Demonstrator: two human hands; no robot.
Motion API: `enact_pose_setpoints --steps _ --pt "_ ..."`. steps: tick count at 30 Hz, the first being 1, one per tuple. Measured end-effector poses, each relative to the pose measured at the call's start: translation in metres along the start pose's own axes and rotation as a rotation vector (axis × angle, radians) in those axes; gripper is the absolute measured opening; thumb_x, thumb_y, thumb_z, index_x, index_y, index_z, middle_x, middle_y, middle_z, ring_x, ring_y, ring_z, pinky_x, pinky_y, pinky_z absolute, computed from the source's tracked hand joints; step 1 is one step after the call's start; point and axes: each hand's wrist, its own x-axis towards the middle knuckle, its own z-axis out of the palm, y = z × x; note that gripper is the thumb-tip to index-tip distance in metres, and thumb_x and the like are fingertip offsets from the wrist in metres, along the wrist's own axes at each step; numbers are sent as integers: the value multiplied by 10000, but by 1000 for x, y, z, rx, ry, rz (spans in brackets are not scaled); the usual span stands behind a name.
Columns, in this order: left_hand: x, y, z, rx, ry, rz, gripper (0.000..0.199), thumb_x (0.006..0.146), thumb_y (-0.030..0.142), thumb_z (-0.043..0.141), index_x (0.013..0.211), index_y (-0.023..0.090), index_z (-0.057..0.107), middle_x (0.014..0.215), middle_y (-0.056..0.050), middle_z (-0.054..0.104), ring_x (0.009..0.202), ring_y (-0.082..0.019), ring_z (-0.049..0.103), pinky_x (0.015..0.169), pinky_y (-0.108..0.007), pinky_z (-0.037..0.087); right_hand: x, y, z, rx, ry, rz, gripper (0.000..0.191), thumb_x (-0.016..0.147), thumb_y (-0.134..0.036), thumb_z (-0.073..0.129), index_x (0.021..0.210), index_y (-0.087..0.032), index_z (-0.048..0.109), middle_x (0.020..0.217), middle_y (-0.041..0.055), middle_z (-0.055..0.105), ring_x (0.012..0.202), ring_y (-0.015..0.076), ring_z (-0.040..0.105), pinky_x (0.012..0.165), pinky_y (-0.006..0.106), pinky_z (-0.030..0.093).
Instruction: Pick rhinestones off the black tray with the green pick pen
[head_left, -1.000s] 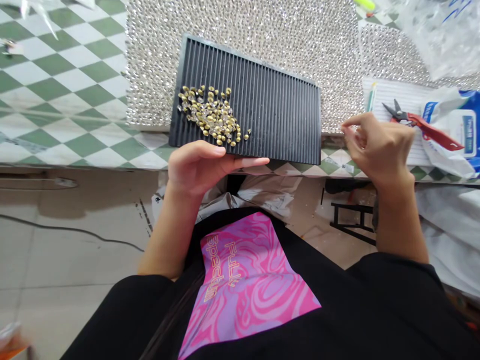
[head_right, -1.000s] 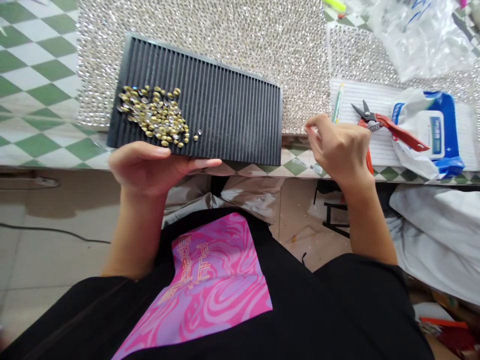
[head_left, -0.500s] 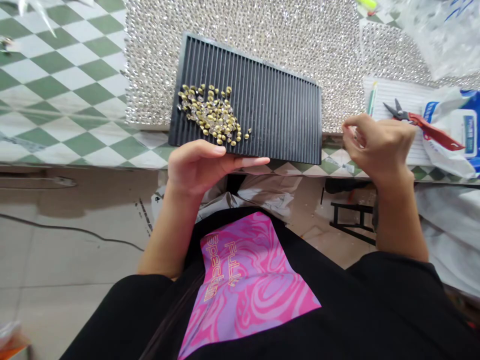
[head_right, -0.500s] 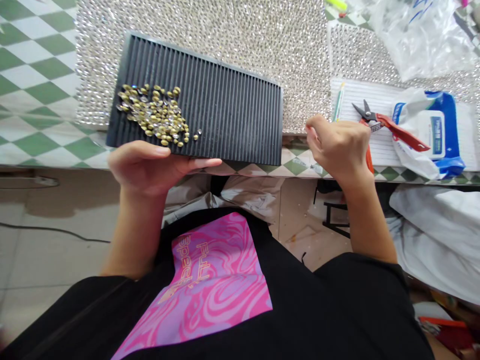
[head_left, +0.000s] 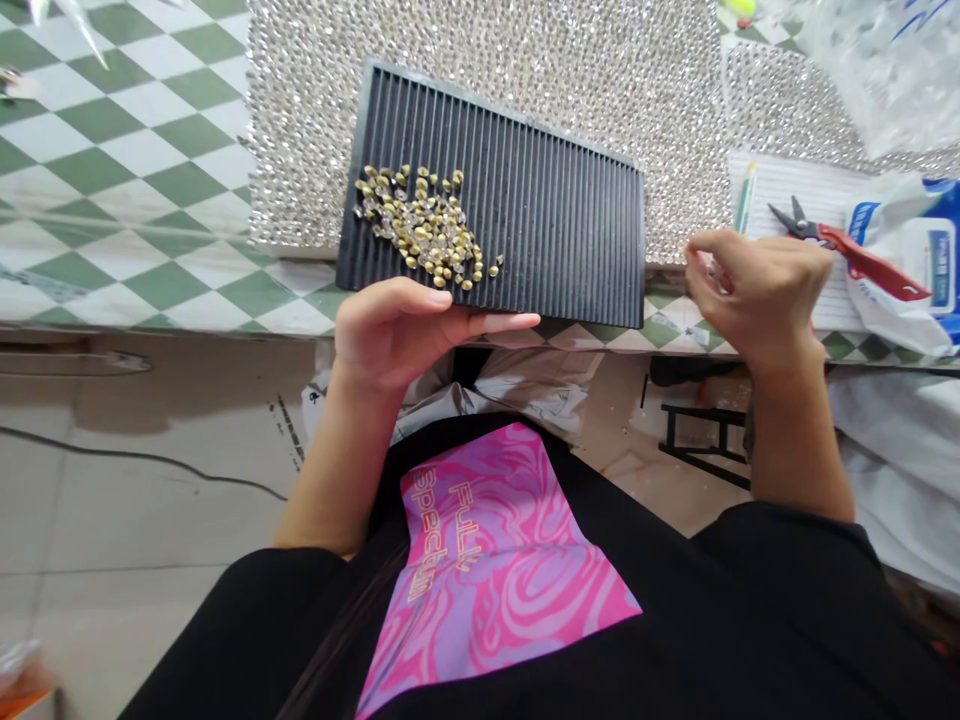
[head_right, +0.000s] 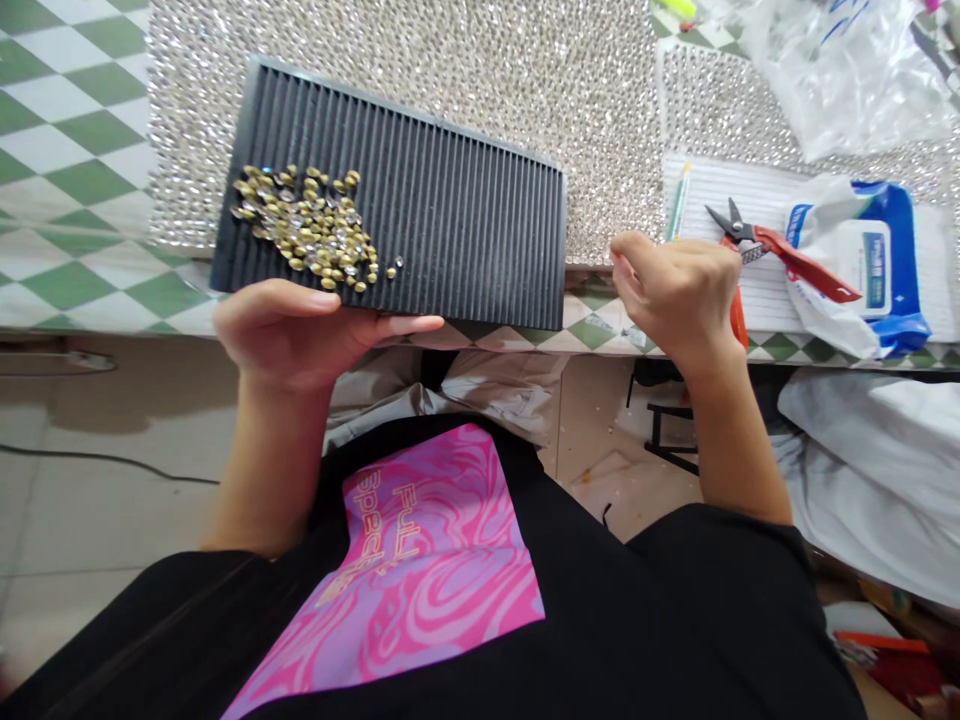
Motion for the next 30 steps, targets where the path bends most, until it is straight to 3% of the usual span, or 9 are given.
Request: enact_pose_setpoints --steps 7,14,18,23,27,30 --pt "-2 1 4 25 -9 18 225 757 256 627 570 213 509 722 -55 680 1010 -324 740 853 -555 648 1 1 1 39 -40 32 280 946 -322 455 841 -225 697 533 6 484 577 143 441 605 310 267" --pt "-2 2 7 52 23 -38 151 822 270 574 697 192 608 838 -79 708 1169 -354 689 951 -609 596 3 -1 -4 7 -95 31 260 938 -303 456 823 -246 681 548 2 468 586 144 430 619 306 256" --pt "-3 2 7 23 39 -32 209 820 243 568 618 193 553 859 -90 703 1219 -383 662 989 -668 558 2 0 -1 -26 -21 -33 274 917 -288 456 752 -221 664 498 -3 418 547 126 370 581 299 239" --pt "-3 -1 2 -31 -19 30 240 739 180 578 514 204 501 752 -71 709 1057 -361 724 901 -662 610 -1 6 0 -35 113 -118 271 892 -290 486 720 -209 679 484 -7 437 519 110 388 546 283 237" --pt "-3 -1 0 -67 -42 45 194 695 142 573 520 207 518 670 -36 698 883 -317 748 850 -643 632 -2 16 -3 68 229 50 275 932 -359 520 868 -191 728 499 -16 414 506 121 430 567 300 293" --pt "-3 0 1 -81 -89 38 156 630 119 600 517 212 546 702 -6 741 821 -273 743 770 -543 678 -2 28 -5 126 289 144 261 932 -327 529 1004 -161 717 567 -12 441 532 137 455 608 321 330"
